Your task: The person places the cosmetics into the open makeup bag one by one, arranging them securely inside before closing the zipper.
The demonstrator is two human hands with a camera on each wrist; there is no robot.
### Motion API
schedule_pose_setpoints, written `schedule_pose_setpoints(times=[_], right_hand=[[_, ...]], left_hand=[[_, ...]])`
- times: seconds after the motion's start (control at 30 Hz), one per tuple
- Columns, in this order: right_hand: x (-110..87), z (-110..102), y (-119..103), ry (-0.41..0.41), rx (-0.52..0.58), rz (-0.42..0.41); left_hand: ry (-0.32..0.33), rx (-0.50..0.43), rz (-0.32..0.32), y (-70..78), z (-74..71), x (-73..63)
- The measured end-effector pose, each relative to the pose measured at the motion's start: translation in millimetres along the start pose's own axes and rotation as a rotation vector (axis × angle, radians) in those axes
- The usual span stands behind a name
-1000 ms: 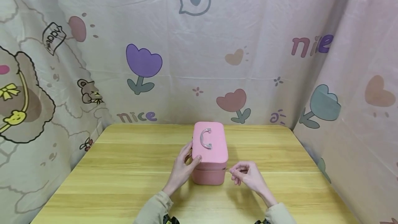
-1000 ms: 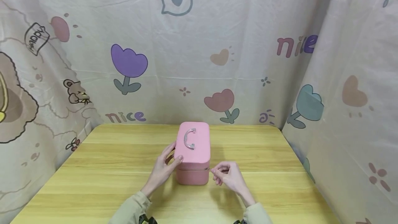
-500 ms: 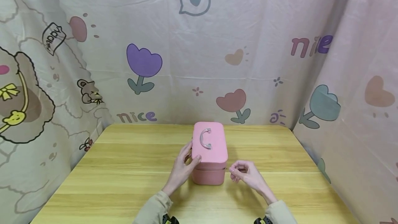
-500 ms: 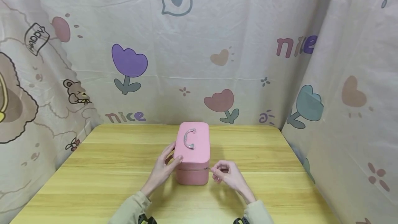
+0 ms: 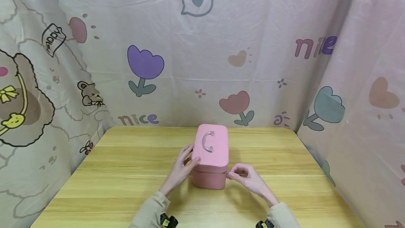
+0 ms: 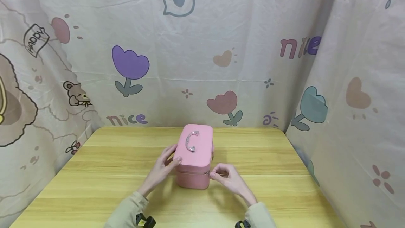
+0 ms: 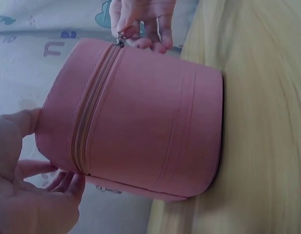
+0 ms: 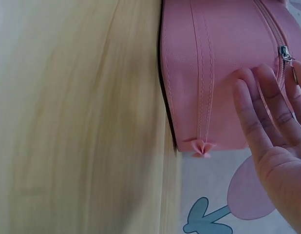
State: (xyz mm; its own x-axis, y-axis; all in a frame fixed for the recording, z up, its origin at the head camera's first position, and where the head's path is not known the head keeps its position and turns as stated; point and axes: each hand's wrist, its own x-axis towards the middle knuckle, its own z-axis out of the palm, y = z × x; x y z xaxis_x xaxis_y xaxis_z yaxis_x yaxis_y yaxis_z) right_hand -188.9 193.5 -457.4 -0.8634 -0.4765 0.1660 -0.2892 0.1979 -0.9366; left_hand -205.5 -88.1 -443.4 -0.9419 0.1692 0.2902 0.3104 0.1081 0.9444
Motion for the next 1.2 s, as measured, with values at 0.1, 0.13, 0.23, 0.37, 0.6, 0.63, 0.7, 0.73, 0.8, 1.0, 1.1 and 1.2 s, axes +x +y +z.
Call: schedule_pose_setpoints(times=[0.1,0.13,0.23,0.37,0.6,0.63,0.7,0.73,0.8,1.0,1.1,1.2], right_hand=[[1.6,2.5,0.5,-0.005,-0.005,-0.015],[2.1,3.5,0.3,-0.007,-0.011,-0.028],[3.8,7.3,-0.1,-0.004,-0.020,-0.054],[6.5,14.3,-0.1,0.005,-0.029,-0.074],[10.4,27.8,0.5,0.036,-0.027,-0.096],[11.0,29.9,0.4,0.043,-0.026,-0.094],[12.5,34.2,-0.1,0.060,-0.030,-0.092],[13.3,36.4,-0.7,0.068,-0.032,-0.092],[14.9,41.0,-2.4,0.083,-0.036,-0.087],[18.1,53.3,-8.8,0.127,-0.051,-0.069],[19.4,59.0,-11.3,0.150,-0.063,-0.062],[21.1,64.4,-12.7,0.169,-0.065,-0.059]], left_hand=[[-0.009,-0.010,0.005,-1.6,-4.0,1.1],[-0.010,-0.011,0.019,-1.9,-4.9,1.7],[-0.004,-0.022,0.036,-2.9,-7.9,3.4],[0.018,-0.054,0.003,-2.4,-11.0,4.6],[0.135,0.049,-0.028,0.3,-12.0,2.7],[0.161,0.077,-0.026,0.5,-11.4,2.1],[0.213,0.120,-0.017,1.2,-9.2,1.0],[0.240,0.135,-0.013,1.5,-8.2,0.5],[0.287,0.167,-0.005,2.2,-5.6,-1.0],[0.348,0.285,0.003,5.2,3.2,-6.0],[0.362,0.286,-0.029,6.8,6.5,-7.9],[0.373,0.257,-0.064,8.2,8.8,-8.5]])
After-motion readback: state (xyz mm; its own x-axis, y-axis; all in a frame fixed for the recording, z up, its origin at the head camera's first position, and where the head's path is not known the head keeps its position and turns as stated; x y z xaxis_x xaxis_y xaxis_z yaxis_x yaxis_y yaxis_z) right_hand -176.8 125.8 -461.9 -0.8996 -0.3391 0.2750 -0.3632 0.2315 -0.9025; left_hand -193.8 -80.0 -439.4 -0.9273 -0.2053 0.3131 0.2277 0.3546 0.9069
